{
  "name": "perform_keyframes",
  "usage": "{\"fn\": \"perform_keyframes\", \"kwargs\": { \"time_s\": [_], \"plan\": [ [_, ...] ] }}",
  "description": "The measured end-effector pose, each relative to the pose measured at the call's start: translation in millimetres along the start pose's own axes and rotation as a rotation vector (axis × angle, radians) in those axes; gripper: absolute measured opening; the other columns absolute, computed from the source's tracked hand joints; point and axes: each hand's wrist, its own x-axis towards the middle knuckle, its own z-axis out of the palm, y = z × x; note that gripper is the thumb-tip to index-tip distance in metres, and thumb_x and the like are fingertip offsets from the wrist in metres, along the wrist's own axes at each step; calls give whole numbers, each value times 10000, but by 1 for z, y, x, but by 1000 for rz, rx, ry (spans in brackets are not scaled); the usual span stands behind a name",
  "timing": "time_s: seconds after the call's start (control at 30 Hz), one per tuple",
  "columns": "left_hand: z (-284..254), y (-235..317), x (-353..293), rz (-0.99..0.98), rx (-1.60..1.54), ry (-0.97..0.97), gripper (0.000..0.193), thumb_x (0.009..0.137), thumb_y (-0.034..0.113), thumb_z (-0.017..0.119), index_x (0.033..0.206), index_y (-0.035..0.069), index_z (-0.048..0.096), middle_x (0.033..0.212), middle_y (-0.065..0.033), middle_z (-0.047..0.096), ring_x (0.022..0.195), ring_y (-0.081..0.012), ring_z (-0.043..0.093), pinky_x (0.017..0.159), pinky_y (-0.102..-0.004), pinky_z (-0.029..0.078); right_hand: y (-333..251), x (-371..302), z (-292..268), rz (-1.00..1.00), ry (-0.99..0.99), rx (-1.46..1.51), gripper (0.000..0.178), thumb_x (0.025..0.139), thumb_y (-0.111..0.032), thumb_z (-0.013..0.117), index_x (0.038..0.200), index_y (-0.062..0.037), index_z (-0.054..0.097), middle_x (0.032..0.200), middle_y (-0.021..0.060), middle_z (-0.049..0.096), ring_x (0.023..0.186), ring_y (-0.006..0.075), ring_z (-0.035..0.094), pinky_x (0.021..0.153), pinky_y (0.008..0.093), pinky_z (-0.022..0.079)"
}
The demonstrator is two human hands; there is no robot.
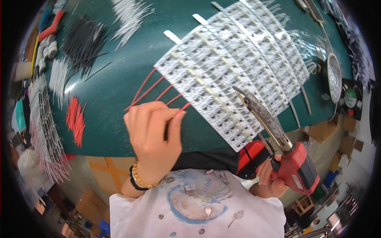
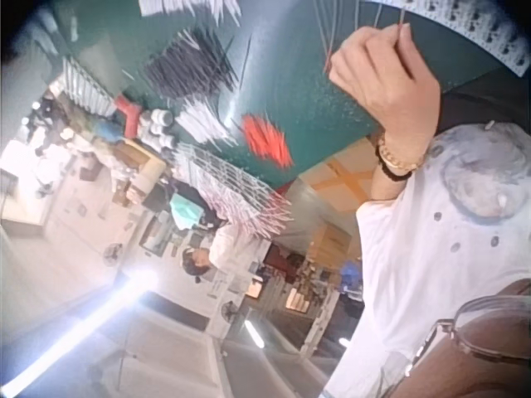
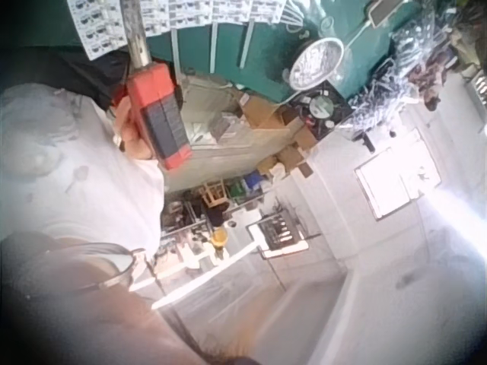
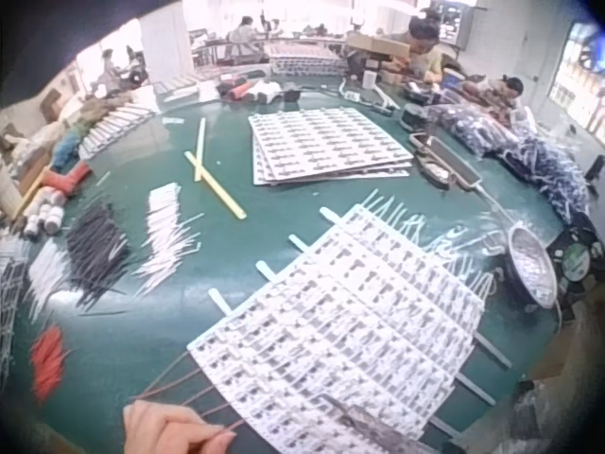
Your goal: The person solders components onto circuit boards with a soldering gun. The person then takes wires from the table and solders red, black, and white wires onto the circuit boards.
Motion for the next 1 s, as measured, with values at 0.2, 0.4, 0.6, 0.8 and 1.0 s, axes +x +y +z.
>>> {"fn": "perform_keyframes", "kwargs": {
  "time_s": [0.2, 0.4, 0.6, 0.8, 1.0],
  "plan": [
    [1, 1, 0, -54, 26, -22, 145, 734, -11, 733, 814, 44, 625, 825, -79, 597, 777, -252, 553, 741, -346, 405, 6, -38, -21, -16, 128, -78, 798, 857, -537, 619, 1266, 117, 411, 521, 12, 504, 433, 120, 473, 460, 268, 413],
    [6, 2, -2, -100, 31, -57, 89, 807, -18, 674, 834, -10, 590, 852, -110, 589, 805, -250, 560, 743, -327, 445, -11, -36, 3, 61, 491, -114, 651, 793, -425, 696, 1174, 64, 498, 632, 26, 573, 540, 121, 551, 560, 266, 464],
    [7, -6, -8, -90, 162, -40, 95, 910, 73, 619, 891, -9, 575, 837, -43, 562, 757, -142, 500, 695, -267, 421, -22, -10, -27, -53, 433, -176, 495, 702, -107, 835, 1097, 14, 561, 846, 55, 703, 767, 123, 688, 703, 266, 520],
    [7, -8, -6, -11, 252, -23, 162, 922, 142, 626, 893, -13, 586, 837, -35, 580, 773, -146, 517, 746, -281, 432, -15, -16, -42, -142, 462, 75, 467, 691, -138, 832, 1066, -39, 571, 841, 108, 685, 746, 229, 684, 679, 279, 501],
    [9, -7, -4, -50, 262, -49, 173, 922, 155, 626, 897, -14, 597, 842, -41, 593, 781, -155, 525, 765, -293, 433, -17, -21, -50, -170, 449, 108, 438, 690, -147, 822, 1036, -35, 577, 854, 120, 668, 776, 249, 663, 711, 301, 490]
  ]
}}
